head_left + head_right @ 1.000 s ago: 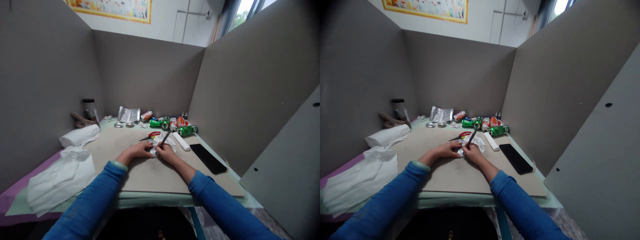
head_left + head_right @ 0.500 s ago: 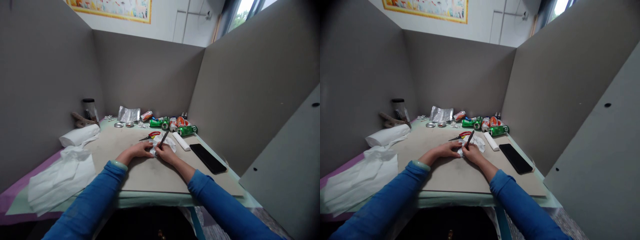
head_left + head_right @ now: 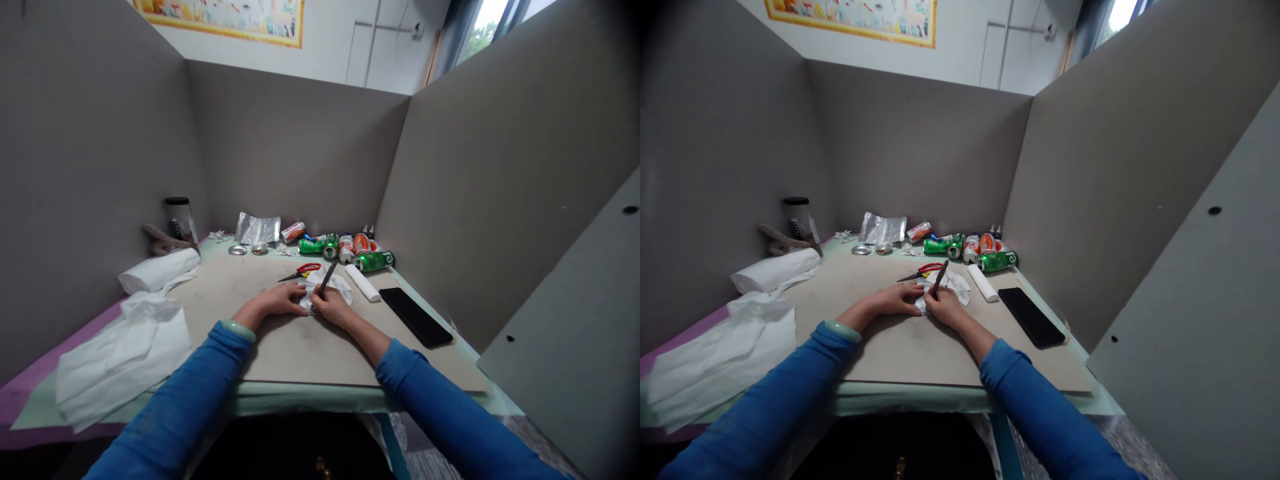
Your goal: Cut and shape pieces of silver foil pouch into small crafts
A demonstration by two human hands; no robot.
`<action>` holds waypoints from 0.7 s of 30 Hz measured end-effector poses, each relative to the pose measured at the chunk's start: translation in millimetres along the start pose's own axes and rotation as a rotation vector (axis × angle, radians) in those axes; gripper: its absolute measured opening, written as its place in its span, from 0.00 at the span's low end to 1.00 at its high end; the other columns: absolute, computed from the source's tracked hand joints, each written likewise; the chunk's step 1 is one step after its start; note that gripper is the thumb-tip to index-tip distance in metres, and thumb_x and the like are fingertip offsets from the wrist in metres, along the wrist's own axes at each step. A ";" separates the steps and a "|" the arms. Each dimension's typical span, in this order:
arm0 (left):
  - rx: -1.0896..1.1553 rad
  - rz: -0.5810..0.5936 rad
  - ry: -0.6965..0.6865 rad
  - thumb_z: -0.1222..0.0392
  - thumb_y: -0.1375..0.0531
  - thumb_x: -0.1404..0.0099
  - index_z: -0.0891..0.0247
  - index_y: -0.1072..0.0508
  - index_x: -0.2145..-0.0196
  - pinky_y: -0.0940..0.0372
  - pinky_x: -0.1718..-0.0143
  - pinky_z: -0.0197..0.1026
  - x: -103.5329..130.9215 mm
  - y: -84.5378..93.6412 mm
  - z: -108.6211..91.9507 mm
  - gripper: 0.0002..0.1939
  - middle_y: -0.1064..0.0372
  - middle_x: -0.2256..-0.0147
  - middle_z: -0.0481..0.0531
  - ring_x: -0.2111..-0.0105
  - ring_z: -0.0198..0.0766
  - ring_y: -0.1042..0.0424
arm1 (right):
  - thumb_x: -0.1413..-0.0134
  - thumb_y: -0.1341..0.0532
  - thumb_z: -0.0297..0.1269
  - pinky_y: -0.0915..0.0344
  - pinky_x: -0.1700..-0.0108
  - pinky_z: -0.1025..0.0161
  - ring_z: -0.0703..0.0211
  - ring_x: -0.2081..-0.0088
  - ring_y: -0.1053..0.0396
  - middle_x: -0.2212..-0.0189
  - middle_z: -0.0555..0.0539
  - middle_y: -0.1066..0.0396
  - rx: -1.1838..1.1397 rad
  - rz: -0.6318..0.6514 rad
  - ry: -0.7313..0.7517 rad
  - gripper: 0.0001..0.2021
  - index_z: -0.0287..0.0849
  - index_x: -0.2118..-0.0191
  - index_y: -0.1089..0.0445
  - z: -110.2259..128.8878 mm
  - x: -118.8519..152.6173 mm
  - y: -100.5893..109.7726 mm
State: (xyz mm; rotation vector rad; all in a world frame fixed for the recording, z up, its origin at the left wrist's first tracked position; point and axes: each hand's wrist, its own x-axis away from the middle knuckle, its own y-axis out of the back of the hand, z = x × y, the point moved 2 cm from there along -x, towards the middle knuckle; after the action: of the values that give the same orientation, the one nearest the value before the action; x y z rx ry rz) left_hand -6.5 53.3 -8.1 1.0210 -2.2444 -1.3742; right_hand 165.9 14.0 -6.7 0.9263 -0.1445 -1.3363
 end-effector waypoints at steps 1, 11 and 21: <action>-0.002 0.001 0.002 0.46 0.35 0.48 0.61 0.34 0.45 0.53 0.39 0.49 0.1 0.1 -0.4 0.35 0.44 0.41 0.56 0.41 0.52 0.47 | 0.48 0.47 0.35 0.46 0.72 0.68 0.63 0.75 0.38 0.80 0.51 0.34 -0.006 0.005 -0.003 0.10 0.39 0.75 0.33 -0.7 -0.3 -0.3; -0.027 0.006 0.016 0.46 0.36 0.48 0.59 0.35 0.44 0.53 0.39 0.48 0.5 -0.4 -0.7 0.35 0.45 0.40 0.55 0.40 0.52 0.47 | 0.48 0.47 0.36 0.44 0.72 0.68 0.62 0.75 0.36 0.81 0.51 0.34 -0.088 0.053 -0.017 0.10 0.40 0.76 0.34 -1.6 -0.4 -2.1; -0.044 0.024 0.036 0.46 0.36 0.47 0.63 0.36 0.43 0.55 0.39 0.47 1.6 1.2 -2.8 0.36 0.46 0.40 0.57 0.39 0.51 0.49 | 0.50 0.47 0.37 0.45 0.74 0.69 0.64 0.78 0.39 0.84 0.53 0.39 -0.178 -0.022 -0.064 0.09 0.40 0.76 0.37 -12.8 -2.2 -3.8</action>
State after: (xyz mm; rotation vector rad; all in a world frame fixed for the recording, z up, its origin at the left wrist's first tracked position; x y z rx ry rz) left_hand -6.4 50.7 -5.8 0.9935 -2.1840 -1.3781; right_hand 169.8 22.3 -16.6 0.7371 -0.0638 -1.3758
